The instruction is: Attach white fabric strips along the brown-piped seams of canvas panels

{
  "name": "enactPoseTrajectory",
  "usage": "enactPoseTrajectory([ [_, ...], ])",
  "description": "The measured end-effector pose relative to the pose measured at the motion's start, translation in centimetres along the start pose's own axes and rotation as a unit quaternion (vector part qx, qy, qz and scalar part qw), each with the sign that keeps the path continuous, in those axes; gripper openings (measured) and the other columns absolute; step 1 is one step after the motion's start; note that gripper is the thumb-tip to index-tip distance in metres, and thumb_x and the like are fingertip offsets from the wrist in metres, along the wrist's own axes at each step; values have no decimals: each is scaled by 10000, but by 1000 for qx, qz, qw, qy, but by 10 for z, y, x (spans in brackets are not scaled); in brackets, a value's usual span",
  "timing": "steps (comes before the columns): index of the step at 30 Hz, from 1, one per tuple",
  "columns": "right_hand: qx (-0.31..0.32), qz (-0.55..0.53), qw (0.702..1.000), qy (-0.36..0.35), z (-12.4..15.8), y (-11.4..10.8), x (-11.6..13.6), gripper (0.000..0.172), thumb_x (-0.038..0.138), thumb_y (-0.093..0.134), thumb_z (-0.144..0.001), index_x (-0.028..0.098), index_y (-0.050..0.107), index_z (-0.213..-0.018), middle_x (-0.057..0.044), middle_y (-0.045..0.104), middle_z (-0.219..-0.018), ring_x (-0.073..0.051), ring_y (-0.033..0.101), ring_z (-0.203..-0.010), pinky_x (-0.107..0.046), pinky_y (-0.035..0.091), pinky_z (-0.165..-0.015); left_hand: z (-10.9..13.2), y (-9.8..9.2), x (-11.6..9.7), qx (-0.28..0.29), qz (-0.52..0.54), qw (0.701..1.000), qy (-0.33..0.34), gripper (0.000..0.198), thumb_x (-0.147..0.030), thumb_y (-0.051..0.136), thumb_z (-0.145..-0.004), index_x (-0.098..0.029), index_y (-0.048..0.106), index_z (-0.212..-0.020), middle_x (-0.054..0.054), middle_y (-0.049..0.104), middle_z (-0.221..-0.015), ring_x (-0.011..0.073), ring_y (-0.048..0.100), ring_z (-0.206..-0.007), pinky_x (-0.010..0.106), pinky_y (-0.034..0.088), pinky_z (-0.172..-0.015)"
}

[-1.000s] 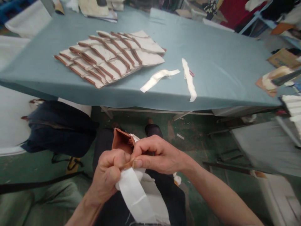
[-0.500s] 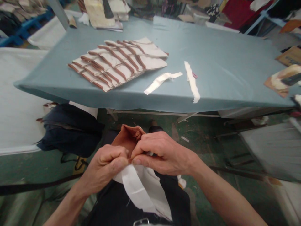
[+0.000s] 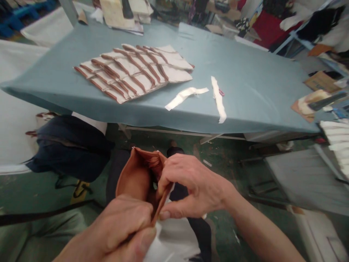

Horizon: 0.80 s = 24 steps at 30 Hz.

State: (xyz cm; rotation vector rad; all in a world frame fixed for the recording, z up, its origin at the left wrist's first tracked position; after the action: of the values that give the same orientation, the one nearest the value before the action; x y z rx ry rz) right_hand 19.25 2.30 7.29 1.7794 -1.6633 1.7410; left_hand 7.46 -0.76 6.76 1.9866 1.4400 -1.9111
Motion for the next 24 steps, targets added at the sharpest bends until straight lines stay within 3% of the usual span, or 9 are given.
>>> enactPoseTrajectory([
  [5, 17, 46, 998, 33, 3, -9, -43, 446, 620, 866, -895, 203, 718, -950, -33, 791, -934, -191, 712, -906, -374, 492, -960, -2, -16, 22, -56, 27, 998, -22, 350, -171, 421, -1076, -235, 384, -733, -63, 456, -586, 107, 449, -489, 264, 362, -526],
  [8, 32, 72, 996, 50, 8, -11, -56, 347, 516, 869, -926, 201, 732, -974, -35, 788, -935, -195, 711, -929, -380, 493, -982, -8, -30, 39, -83, -4, 996, -18, 345, -169, 455, -1073, -230, 449, -734, -66, 472, -616, 109, 480, -522, 262, 383, -559],
  [11, 22, 96, 994, 39, 11, -19, -48, 197, 368, 799, -1000, 197, 721, -938, -22, 754, -870, -183, 682, -888, -355, 487, -936, -14, -43, 54, -98, -29, 993, -54, 371, -184, 474, -1096, -220, 491, -727, -71, 483, -650, 97, 473, -558, 234, 391, -574],
  [16, -7, 124, 992, 10, 5, -43, -23, 271, 384, 727, -1067, 194, 685, -879, -10, 720, -821, -168, 639, -815, -337, 466, -890, -32, -54, 75, -79, -39, 992, -93, 323, -212, 509, -1109, -200, 614, -804, -56, 597, -763, 110, 565, -697, 201, 464, -677],
  [20, -12, 128, 992, 5, -4, -58, -9, 295, 393, 711, -1081, 198, 673, -864, -3, 713, -792, -152, 618, -761, -303, 446, -808, -54, -59, 74, -66, -81, 994, -3, 211, -268, 536, -1103, -209, 732, -1053, -4, 760, -1007, 170, 704, -941, 251, 523, -887],
  [22, -7, 133, 991, 13, -8, -60, -5, 309, 423, 707, -1083, 195, 683, -875, -1, 715, -789, -143, 619, -746, -288, 435, -772, -65, -57, 60, -58, -120, 989, 59, 167, -320, 604, -1068, -228, 737, -1111, 15, 788, -1103, 207, 717, -1066, 293, 509, -993],
  [24, -11, 135, 991, 16, -12, -62, 0, 340, 460, 701, -1082, 191, 685, -876, 11, 708, -765, -125, 611, -712, -267, 417, -724, -77, -51, 42, -37, -139, 985, 91, 144, -307, 650, -1029, -228, 723, -1126, 14, 789, -1100, 205, 720, -1060, 300, 504, -995],
])
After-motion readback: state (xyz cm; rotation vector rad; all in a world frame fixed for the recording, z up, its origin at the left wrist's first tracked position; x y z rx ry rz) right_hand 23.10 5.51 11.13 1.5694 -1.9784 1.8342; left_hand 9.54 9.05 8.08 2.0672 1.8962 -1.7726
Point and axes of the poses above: each hand's wrist, its own z-axis away from the middle knuckle, its own y-axis out of the palm, x = y × z, the point moved 10 cm from there along -z, towards the middle knuckle
